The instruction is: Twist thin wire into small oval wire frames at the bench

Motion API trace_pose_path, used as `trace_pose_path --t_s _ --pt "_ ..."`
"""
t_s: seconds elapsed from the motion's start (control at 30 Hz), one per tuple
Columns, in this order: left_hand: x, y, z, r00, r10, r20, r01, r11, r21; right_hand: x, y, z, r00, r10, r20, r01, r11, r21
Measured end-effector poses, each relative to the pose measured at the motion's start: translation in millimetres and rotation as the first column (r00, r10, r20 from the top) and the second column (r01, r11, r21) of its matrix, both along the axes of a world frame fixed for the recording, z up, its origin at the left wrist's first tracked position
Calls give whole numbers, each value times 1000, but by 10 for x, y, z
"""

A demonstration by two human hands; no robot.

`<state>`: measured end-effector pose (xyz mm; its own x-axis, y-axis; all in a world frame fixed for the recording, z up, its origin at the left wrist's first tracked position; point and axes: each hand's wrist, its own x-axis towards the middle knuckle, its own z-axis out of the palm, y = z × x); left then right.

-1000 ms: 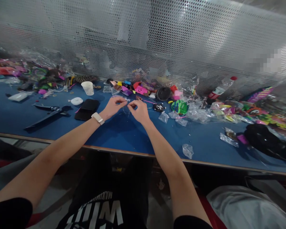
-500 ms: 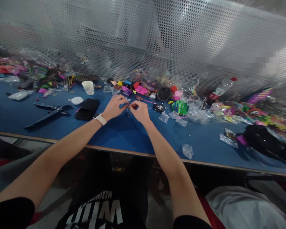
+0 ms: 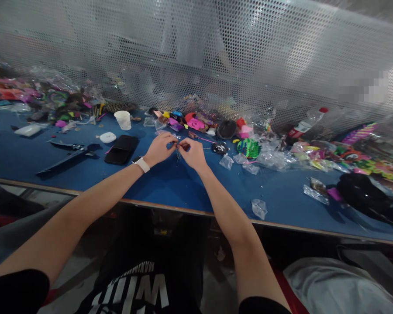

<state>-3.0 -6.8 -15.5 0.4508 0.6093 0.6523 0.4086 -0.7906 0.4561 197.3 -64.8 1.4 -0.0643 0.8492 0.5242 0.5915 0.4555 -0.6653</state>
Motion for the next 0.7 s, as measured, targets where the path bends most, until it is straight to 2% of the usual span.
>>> trace_pose_path --t_s 0.33,0.5,0.7 --pt "-1 1 10 999 9 -52 -6 999 51 33 -3 20 986 -29 166 18 998 63" --pt "-29 0 31 997 31 -77 -24 996 83 80 -4 68 973 -3 232 -15 997 75" --pt "-33 -32 67 996 61 -63 -54 994 99 118 -20 97 953 -24 303 -6 995 97"
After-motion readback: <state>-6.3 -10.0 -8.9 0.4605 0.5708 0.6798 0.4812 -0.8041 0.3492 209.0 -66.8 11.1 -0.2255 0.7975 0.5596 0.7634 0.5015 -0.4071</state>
